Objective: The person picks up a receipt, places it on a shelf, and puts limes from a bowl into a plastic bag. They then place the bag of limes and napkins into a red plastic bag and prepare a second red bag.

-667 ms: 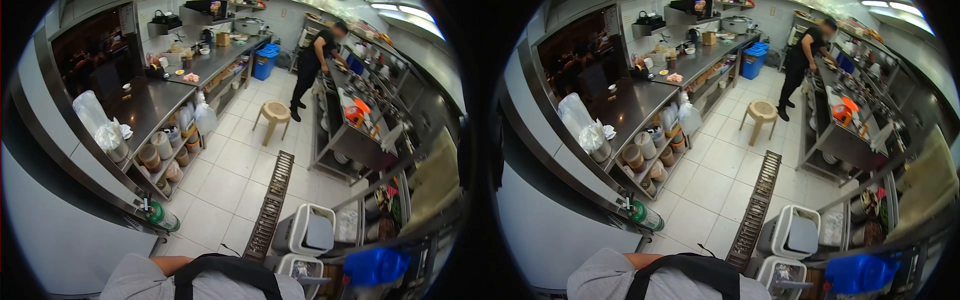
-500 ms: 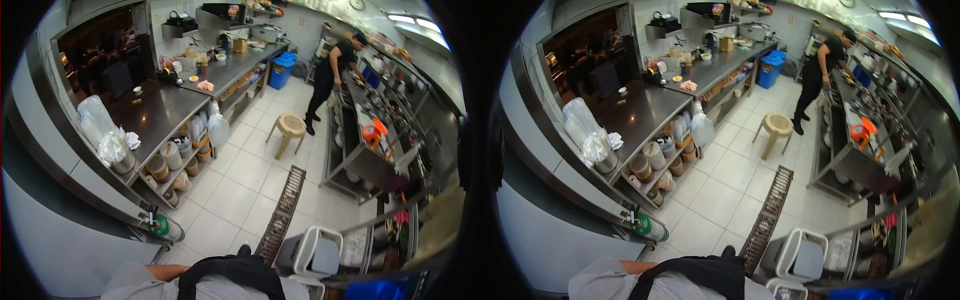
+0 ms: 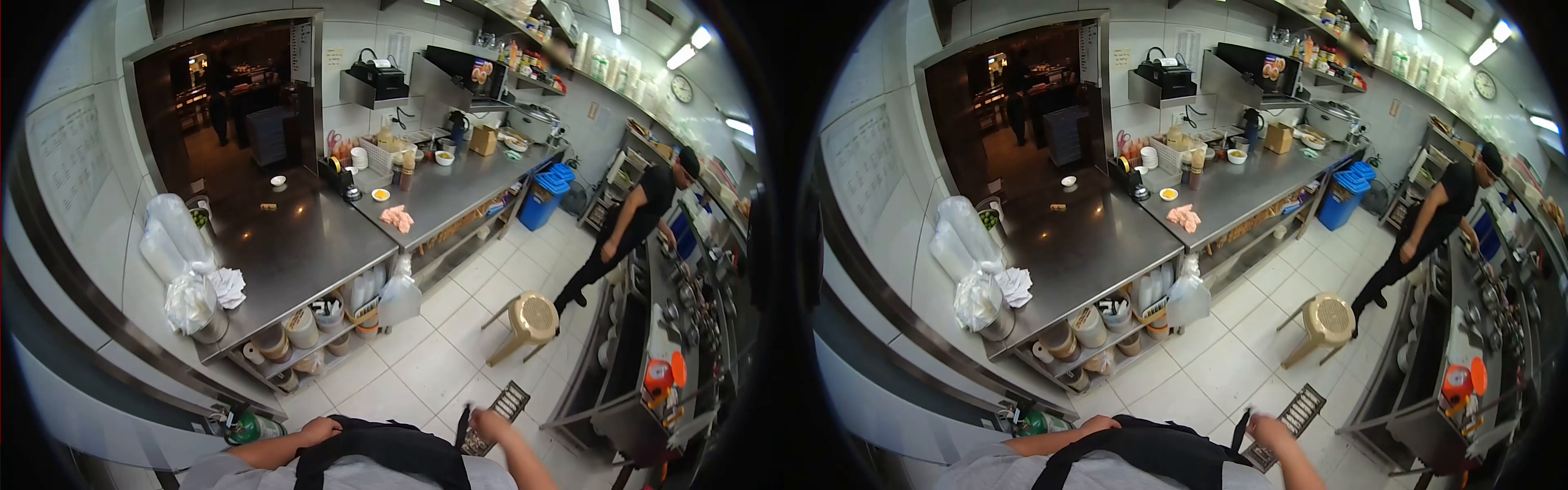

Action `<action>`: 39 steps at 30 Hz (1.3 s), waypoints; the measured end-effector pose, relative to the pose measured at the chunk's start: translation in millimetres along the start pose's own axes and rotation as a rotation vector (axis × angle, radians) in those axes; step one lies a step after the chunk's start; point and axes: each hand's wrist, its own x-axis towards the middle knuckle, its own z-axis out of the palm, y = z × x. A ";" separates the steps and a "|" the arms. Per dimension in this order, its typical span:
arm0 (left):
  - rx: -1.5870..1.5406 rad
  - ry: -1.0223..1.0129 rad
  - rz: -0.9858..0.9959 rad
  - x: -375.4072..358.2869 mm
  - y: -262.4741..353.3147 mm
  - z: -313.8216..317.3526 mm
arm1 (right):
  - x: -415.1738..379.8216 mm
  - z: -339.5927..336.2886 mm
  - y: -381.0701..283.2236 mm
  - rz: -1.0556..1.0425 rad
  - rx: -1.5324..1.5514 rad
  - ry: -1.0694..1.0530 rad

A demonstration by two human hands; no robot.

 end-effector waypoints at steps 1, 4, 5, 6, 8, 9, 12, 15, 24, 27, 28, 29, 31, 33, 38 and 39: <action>-0.013 0.063 -0.055 11.6 15.4 -23.0 | 1.9 -71.1 -18.3 -0.056 0.050 0.047; -0.098 0.178 0.033 70.7 37.4 -97.2 | -26.3 -248.5 -85.5 -0.379 0.035 0.473; -0.103 0.264 0.013 92.6 51.4 -134.8 | -44.8 -294.4 -112.8 -0.444 -0.039 0.555; -0.114 0.383 0.056 111.2 67.0 -181.2 | -60.0 -330.2 -140.7 -0.443 -0.153 0.614; -0.241 0.521 0.209 154.6 93.0 -281.1 | -64.9 -378.4 -177.7 -0.415 -0.323 0.664; -0.272 0.569 0.233 182.8 97.7 -330.0 | -61.6 -398.4 -195.7 -0.354 -0.421 0.663; -0.396 0.761 0.418 246.1 132.8 -473.3 | -29.2 -443.5 -242.2 -0.196 -0.514 0.778; -0.256 0.950 0.547 282.9 181.5 -613.8 | 21.6 -484.6 -250.4 0.068 -0.749 0.868; -0.025 1.434 0.444 394.5 248.0 -921.6 | 160.2 -586.6 -195.5 -0.024 -0.845 0.879; 0.097 1.539 0.303 427.1 262.0 -960.2 | 201.5 -623.8 -165.8 0.027 -0.971 0.872; 0.151 1.571 0.219 434.9 268.1 -972.6 | 215.8 -641.0 -151.5 -0.046 -0.935 0.828; 0.158 1.580 0.198 444.4 273.4 -983.2 | 228.4 -655.3 -141.0 -0.069 -0.934 0.831; 0.125 1.677 0.104 456.9 281.0 -1001.8 | 252.1 -684.2 -127.4 -0.204 -0.993 0.895; 0.093 1.682 0.099 463.9 289.3 -1007.8 | 275.7 -700.4 -113.7 -0.224 -0.927 0.874; -0.145 1.559 0.803 448.5 356.5 -961.6 | 335.1 -734.0 -87.8 -0.626 -0.724 1.163; -0.209 1.499 0.836 446.1 364.4 -940.9 | 343.9 -739.3 -85.9 -0.700 -0.678 1.228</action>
